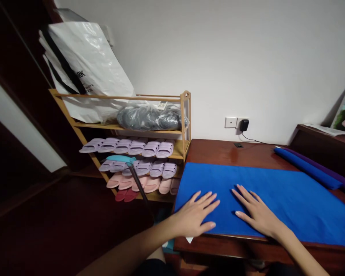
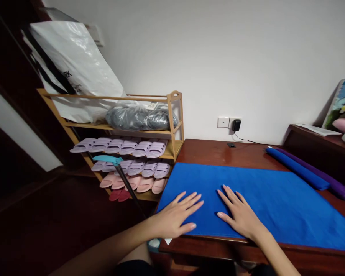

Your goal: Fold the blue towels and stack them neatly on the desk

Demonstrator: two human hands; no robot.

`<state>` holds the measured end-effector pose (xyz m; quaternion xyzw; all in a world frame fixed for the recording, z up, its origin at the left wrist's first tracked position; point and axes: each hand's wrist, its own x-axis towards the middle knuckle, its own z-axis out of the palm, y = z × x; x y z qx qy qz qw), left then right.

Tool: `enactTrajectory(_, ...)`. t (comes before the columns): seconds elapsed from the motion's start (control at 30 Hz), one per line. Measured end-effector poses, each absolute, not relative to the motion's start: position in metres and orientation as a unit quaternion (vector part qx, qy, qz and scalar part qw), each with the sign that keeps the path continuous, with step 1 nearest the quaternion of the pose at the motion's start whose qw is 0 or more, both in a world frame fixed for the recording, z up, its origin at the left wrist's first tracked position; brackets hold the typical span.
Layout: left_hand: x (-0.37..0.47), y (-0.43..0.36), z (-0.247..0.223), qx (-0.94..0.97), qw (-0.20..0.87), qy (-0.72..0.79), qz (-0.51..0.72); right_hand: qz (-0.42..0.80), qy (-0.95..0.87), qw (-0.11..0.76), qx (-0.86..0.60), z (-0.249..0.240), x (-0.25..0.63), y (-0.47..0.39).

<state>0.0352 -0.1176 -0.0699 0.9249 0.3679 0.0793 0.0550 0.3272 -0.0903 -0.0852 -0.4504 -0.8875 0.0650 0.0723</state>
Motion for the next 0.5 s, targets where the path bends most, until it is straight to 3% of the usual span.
enactTrajectory(0.5,0.033,-0.137,-0.066,0.915,0.106,0.384,0.064,0.045,-0.82,0.062,-0.568,-0.116,0.425,-0.056)
